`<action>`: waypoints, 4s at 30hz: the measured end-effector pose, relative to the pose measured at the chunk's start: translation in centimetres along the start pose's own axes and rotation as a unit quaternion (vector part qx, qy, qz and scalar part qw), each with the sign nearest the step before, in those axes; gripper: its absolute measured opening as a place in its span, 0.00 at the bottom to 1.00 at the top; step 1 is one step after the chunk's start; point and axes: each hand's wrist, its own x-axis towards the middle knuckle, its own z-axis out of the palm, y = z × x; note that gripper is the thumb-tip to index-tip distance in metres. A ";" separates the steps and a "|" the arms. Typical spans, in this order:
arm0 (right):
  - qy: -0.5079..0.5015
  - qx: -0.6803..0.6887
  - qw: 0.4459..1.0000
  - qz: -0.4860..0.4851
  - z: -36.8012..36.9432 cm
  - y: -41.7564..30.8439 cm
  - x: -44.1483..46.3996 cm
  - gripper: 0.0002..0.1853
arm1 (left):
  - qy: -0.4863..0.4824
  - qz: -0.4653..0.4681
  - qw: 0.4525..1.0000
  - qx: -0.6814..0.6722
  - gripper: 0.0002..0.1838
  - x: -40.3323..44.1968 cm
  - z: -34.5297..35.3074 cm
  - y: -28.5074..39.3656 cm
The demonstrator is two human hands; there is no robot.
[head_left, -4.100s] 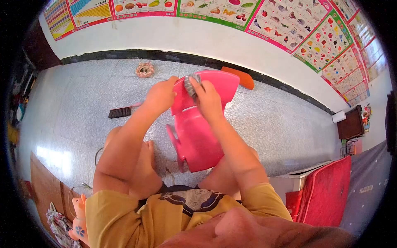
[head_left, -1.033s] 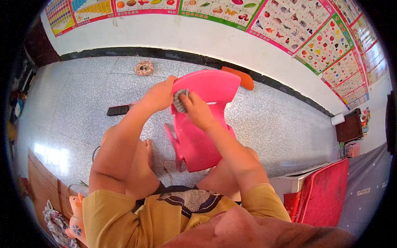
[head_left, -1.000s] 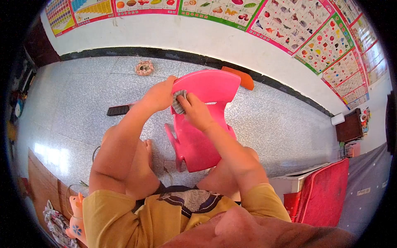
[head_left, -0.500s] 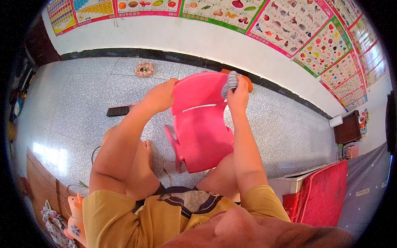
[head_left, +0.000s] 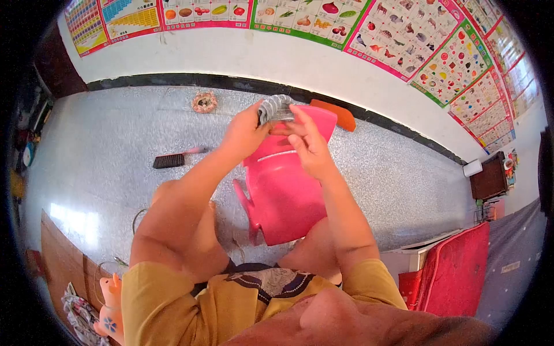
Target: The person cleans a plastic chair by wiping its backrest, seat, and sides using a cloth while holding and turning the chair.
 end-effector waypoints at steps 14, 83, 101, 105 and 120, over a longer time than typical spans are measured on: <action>0.291 -0.470 0.830 0.077 -7.2 9.2 -4.4 0.38 | -0.110 -0.009 0.954 0.280 0.16 1.8 -2.7 -0.6; 0.257 -0.322 0.895 0.170 -8.0 10.8 -2.1 0.25 | -0.079 0.029 0.975 0.207 0.19 3.8 -0.2 -0.1; 0.251 -0.412 0.858 0.176 -6.4 10.5 -2.7 0.43 | -0.010 0.013 0.993 0.120 0.28 2.8 0.2 -4.1; 0.253 -0.431 0.855 0.137 -7.1 10.2 -4.0 0.41 | 0.080 -0.048 0.991 0.096 0.19 3.8 -1.2 -9.3; -0.077 -0.243 0.962 0.098 -2.9 4.2 -5.3 0.43 | -0.127 -0.254 0.937 -0.201 0.18 -4.8 -4.3 -0.4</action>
